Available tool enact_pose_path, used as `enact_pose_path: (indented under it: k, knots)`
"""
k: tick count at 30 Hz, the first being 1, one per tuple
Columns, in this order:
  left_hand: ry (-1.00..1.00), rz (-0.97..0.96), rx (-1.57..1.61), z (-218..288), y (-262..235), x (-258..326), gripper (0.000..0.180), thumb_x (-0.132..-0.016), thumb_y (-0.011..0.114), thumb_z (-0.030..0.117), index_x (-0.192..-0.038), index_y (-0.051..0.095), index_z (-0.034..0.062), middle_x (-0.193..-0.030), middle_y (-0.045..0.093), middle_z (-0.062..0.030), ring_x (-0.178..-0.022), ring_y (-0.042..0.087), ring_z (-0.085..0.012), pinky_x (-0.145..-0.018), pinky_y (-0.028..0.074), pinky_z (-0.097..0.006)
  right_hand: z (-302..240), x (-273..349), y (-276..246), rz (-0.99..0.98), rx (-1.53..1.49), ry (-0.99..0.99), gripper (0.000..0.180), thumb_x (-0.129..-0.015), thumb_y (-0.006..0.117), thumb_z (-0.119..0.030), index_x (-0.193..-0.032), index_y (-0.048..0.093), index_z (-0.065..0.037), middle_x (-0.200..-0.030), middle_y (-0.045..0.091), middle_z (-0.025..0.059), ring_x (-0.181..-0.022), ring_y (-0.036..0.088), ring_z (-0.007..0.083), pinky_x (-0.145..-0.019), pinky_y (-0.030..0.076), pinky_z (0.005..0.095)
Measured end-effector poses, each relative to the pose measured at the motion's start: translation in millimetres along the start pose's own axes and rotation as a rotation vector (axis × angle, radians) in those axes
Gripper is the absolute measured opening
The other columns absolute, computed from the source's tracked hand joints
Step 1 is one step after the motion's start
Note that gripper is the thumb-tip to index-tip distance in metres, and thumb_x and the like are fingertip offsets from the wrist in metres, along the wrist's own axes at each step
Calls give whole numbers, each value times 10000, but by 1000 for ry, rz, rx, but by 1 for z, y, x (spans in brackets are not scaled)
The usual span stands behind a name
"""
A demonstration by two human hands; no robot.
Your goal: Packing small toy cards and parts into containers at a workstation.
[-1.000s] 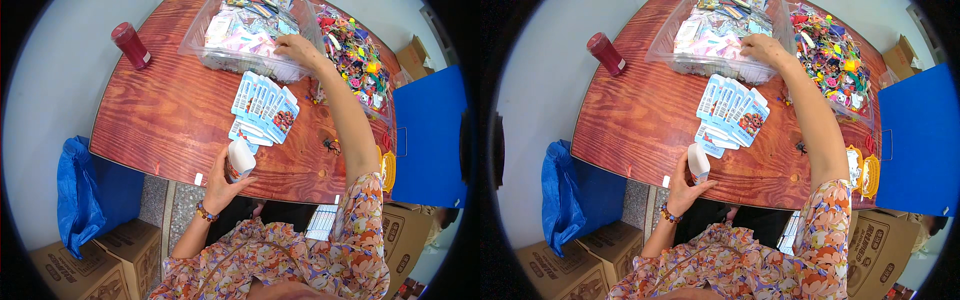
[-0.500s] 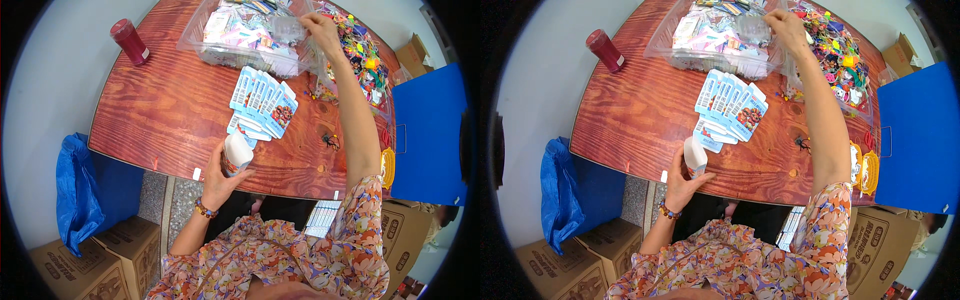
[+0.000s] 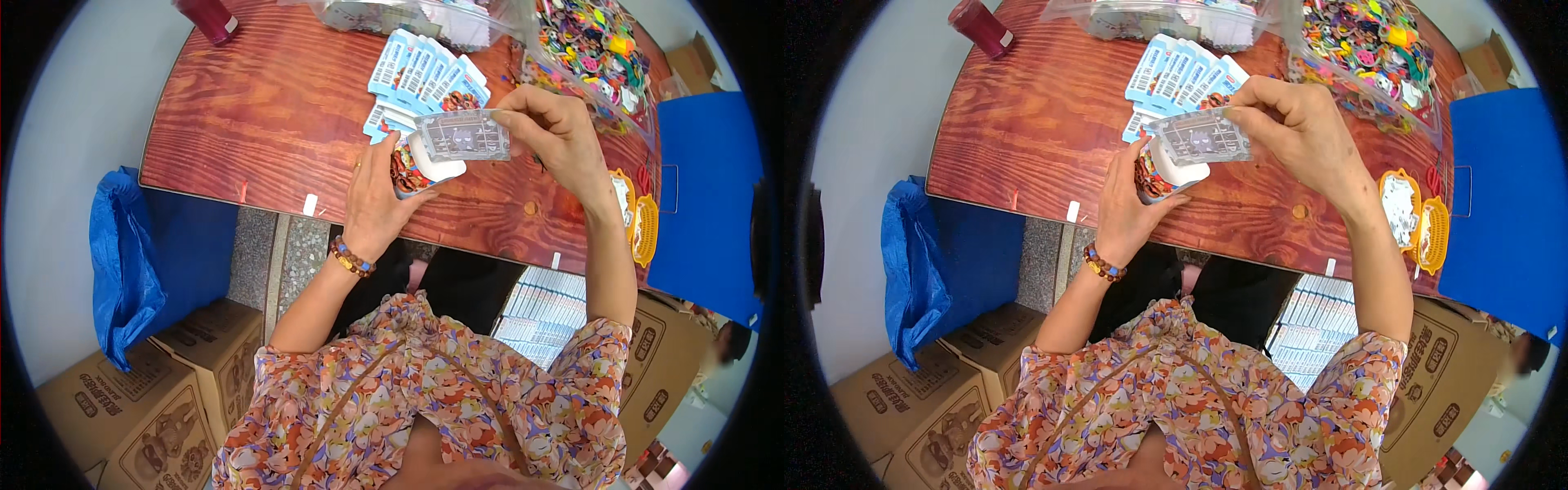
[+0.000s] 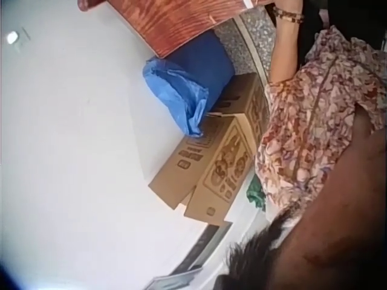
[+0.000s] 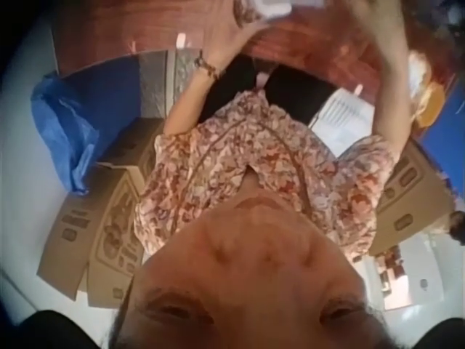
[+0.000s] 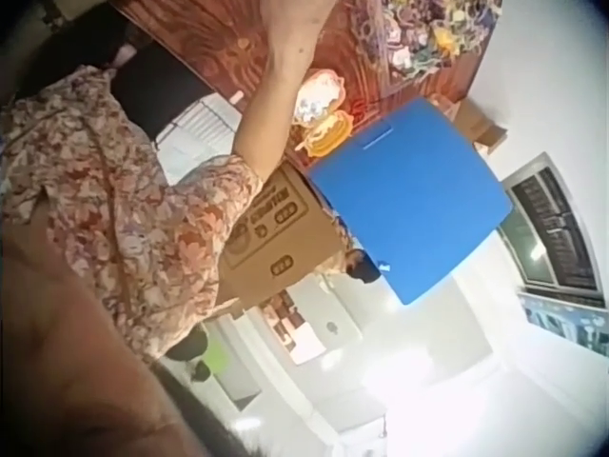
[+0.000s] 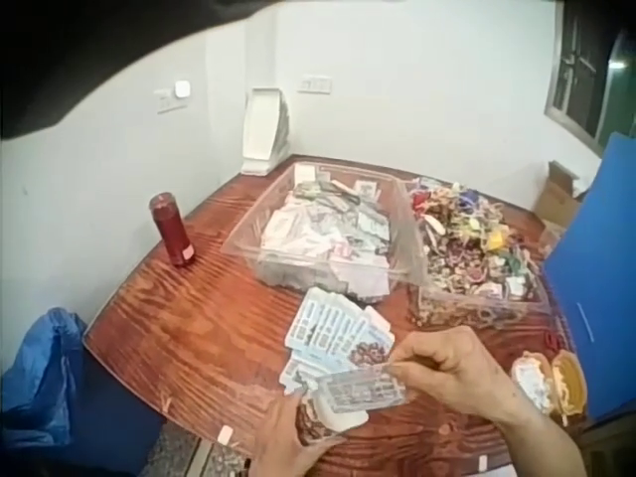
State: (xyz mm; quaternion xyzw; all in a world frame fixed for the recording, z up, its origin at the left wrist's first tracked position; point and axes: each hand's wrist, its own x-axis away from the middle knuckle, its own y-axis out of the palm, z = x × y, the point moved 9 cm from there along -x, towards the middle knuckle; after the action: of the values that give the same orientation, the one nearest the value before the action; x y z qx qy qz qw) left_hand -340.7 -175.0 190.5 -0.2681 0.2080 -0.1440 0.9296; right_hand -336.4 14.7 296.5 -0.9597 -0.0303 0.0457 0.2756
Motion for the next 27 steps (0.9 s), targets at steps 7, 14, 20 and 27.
enact_pose_path:
  k: [7,14,20,27]
  knots:
    - [143,-13,-122,34,9,8,994,-615,907,152,-1429,362,-17,-1174,545,-216,-1057,557,-393,-891,488,-463,4,21,-4,-101,137,119,166,-945,610,-111,-840,644,13,-631,583,-10,-548,538,40,-499,404,216]
    - [190,-82,-119,38,26,18,944,-622,900,152,-1396,384,-7,-1176,549,-207,-1081,553,-400,-885,489,-464,17,27,15,-108,190,202,161,-922,600,-109,-839,658,16,-595,609,35,-505,596,85,-467,442,241]
    - [184,-127,-45,48,33,17,868,-623,903,172,-1330,427,5,-1168,547,-206,-1084,550,-399,-895,484,-466,27,34,14,-197,163,220,158,-914,619,-120,-845,671,13,-595,616,46,-487,602,91,-443,455,256]
    - [187,-79,-97,50,36,11,851,-632,899,185,-1322,434,7,-1168,538,-201,-1092,542,-390,-902,480,-463,19,45,7,95,467,33,237,-904,667,-158,-1069,653,12,-791,696,72,-719,672,155,-648,529,288]
